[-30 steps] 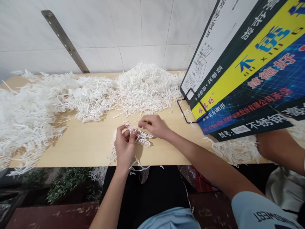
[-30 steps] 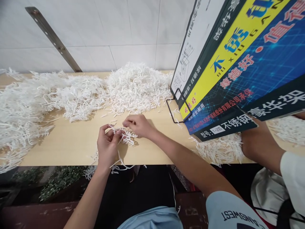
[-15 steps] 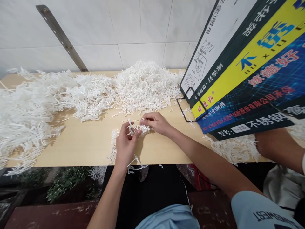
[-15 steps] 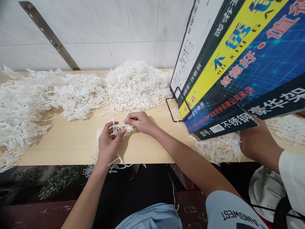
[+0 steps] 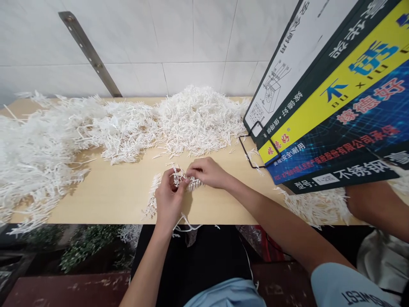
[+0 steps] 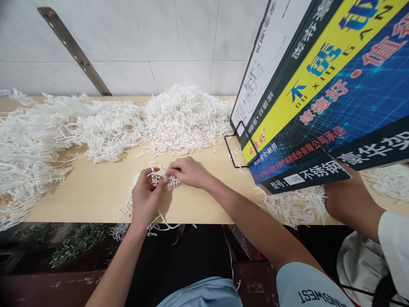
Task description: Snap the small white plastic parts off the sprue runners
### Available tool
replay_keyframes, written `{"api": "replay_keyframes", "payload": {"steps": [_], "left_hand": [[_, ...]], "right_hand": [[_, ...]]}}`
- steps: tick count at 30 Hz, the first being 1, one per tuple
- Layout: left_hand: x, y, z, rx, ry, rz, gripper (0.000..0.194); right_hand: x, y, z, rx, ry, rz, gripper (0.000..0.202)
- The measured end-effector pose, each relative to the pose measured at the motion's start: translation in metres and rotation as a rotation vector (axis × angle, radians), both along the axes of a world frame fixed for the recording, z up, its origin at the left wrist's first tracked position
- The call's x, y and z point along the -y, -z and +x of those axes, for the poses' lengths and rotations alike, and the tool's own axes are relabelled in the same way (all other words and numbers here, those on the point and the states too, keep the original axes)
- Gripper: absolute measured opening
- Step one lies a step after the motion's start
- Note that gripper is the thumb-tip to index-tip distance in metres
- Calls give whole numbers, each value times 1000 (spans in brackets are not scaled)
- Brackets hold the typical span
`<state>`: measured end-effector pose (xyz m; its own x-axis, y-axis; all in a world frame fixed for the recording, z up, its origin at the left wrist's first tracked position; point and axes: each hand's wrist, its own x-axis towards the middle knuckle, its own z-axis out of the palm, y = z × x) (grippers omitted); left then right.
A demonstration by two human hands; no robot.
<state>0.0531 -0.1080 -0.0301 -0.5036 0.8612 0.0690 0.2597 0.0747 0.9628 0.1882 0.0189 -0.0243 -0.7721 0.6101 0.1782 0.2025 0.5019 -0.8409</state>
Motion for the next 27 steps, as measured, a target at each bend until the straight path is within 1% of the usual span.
{"api": "replay_keyframes", "payload": {"steps": [2,5,6,7,8,9,10,13,14,15,16,17,18,21,22,23,24,25,27], "left_hand": [[-1,-1,1,-21,18,0,37],[2,-1,2,-82,52,-39,30],[4,-1,2,-104,49,-53,28],[5,0,2,-116,31,-56,28],[7,0,2,-115,7,-48,28],[7,1,2,-100,-17,-34,29],[7,1,2,-78,-34,-20,31],[6,1,1,-39,-31,3,35],[5,1,1,-41,-25,6,35],[4,1,1,-45,-26,8,35],[3,0,1,-47,-30,10,35],[3,0,1,-50,-31,10,34],[3,0,2,-55,-21,5,32],[6,1,2,-86,51,-14,28],[7,2,2,-92,62,-20,28],[8,2,2,-90,54,-20,29],[9,2,2,-80,28,-15,30],[9,3,1,-66,-5,-4,31],[8,3,1,-40,-53,24,34]], "right_hand": [[-4,6,-1,-51,159,-61,20],[-18,13,4,-288,492,-194,34],[-23,14,6,-365,580,-235,39],[-27,13,9,-419,625,-264,41],[-28,11,11,-441,616,-272,40],[-28,8,12,-430,551,-256,36],[-26,5,12,-400,454,-221,32],[-13,-4,9,-257,127,-90,37],[-8,-5,7,-196,36,-55,34],[-6,-4,5,-134,-28,-33,27],[-5,-2,4,-84,-53,-26,22],[-5,1,3,-52,-37,-38,21],[-8,5,3,-45,26,-60,23],[-19,13,7,-186,379,-146,34],[-22,12,9,-244,471,-155,37],[-24,10,11,-285,511,-153,40],[-24,7,12,-300,486,-148,42],[-22,3,12,-285,401,-138,42],[-16,-3,11,-184,139,-83,37]]}}
